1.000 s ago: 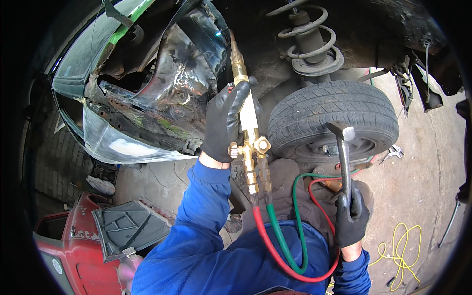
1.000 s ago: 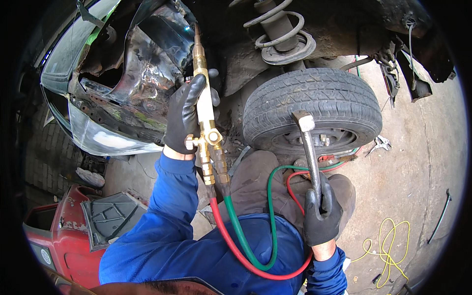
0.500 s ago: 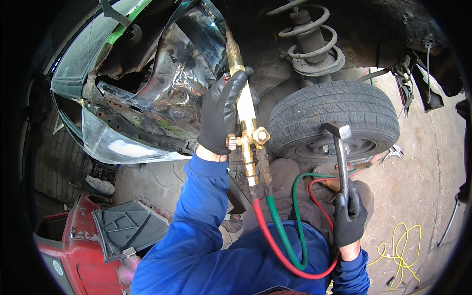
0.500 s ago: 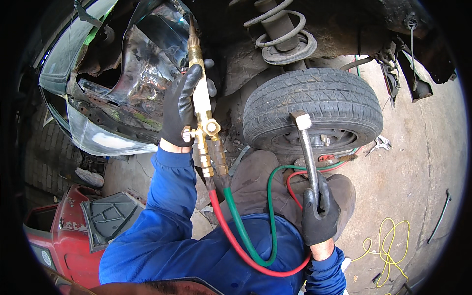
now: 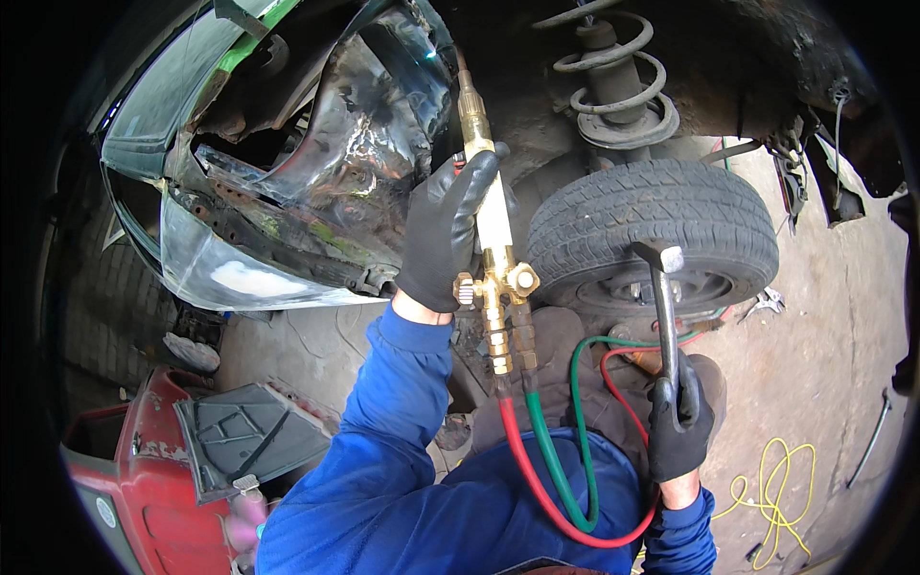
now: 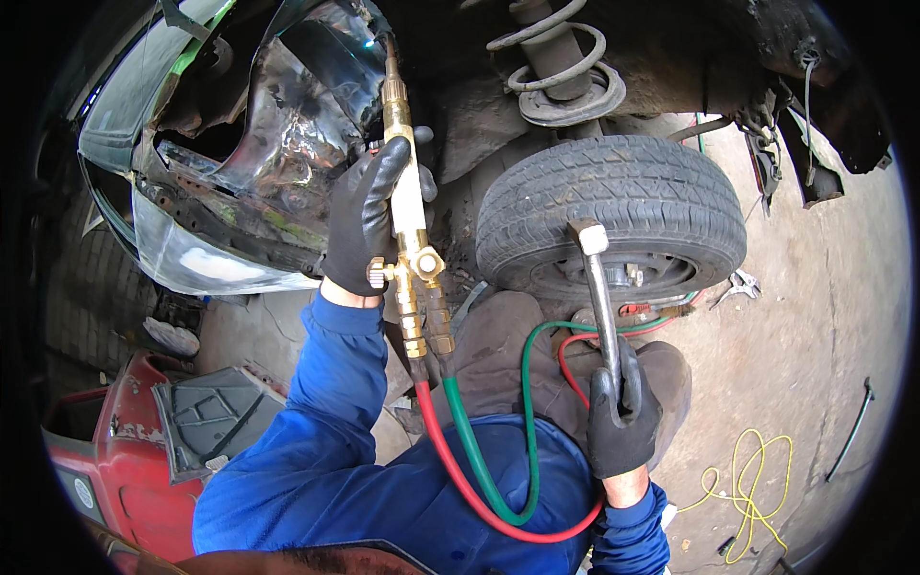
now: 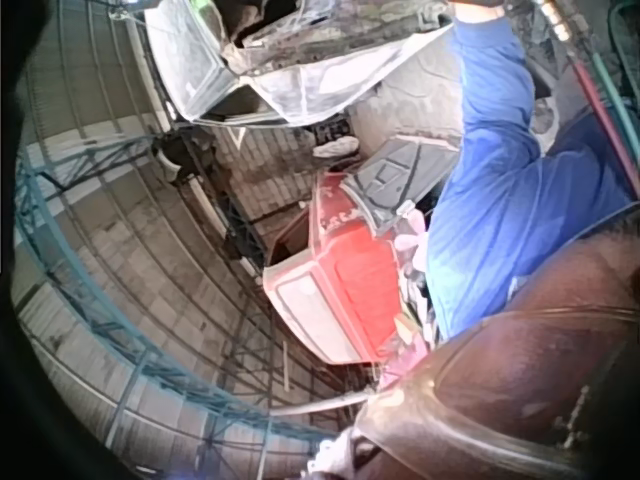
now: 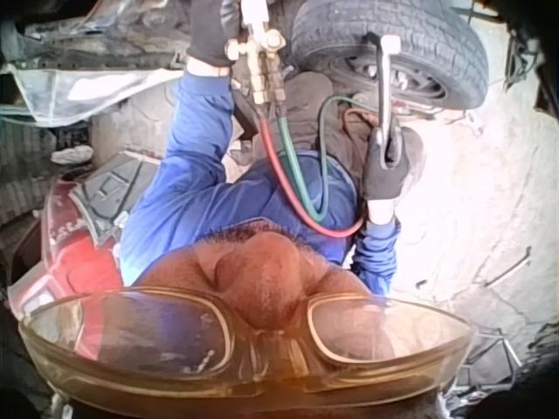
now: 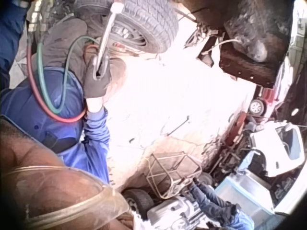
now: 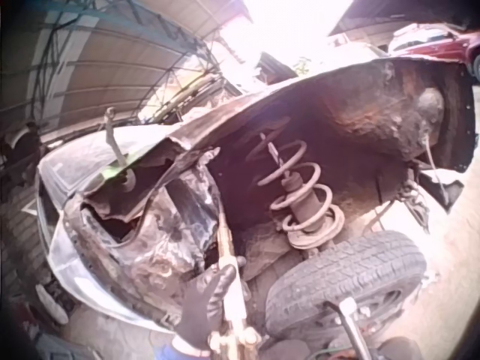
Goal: The person works on a damaged car wheel well, using a hammer to shape the metal and a blowtorch to heat it. They repeatedly heat and hammer the area to straighten the panel.
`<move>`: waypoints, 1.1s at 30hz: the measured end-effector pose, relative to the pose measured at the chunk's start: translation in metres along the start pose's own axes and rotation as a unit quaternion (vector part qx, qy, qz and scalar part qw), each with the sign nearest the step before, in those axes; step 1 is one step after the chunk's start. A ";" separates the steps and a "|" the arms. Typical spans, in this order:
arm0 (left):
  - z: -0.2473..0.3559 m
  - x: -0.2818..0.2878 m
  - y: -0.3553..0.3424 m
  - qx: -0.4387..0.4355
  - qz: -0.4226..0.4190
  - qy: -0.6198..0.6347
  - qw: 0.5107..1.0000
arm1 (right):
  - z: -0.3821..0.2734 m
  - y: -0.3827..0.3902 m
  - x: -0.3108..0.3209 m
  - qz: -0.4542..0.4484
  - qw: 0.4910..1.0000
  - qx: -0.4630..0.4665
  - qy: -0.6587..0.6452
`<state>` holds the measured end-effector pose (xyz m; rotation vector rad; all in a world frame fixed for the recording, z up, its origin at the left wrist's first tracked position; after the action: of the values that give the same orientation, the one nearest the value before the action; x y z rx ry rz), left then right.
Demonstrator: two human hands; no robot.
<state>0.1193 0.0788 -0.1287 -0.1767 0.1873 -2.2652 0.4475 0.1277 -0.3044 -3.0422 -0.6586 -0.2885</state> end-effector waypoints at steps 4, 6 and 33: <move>-0.002 0.000 0.007 -0.003 -0.008 0.002 1.000 | 0.001 0.001 0.001 0.002 1.000 -0.002 0.011; -0.003 0.000 0.009 -0.009 -0.012 -0.008 1.000 | 0.001 0.001 0.001 0.002 1.000 -0.010 0.010; -0.015 -0.004 0.040 0.022 -0.001 -0.022 1.000 | -0.005 -0.003 0.008 -0.002 0.999 0.040 -0.012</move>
<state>0.1486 0.0580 -0.1516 -0.2035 0.1150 -2.2638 0.4531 0.1332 -0.2983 -2.9719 -0.6623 -0.2211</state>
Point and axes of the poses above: each hand's wrist, its own y-axis away from the middle knuckle, its own x-axis out of the back of the hand, z = x × y, the point moved 5 cm from there along -y, towards the middle knuckle, and after that the axes turned 5 degrees about z, right-handed, at the moved point
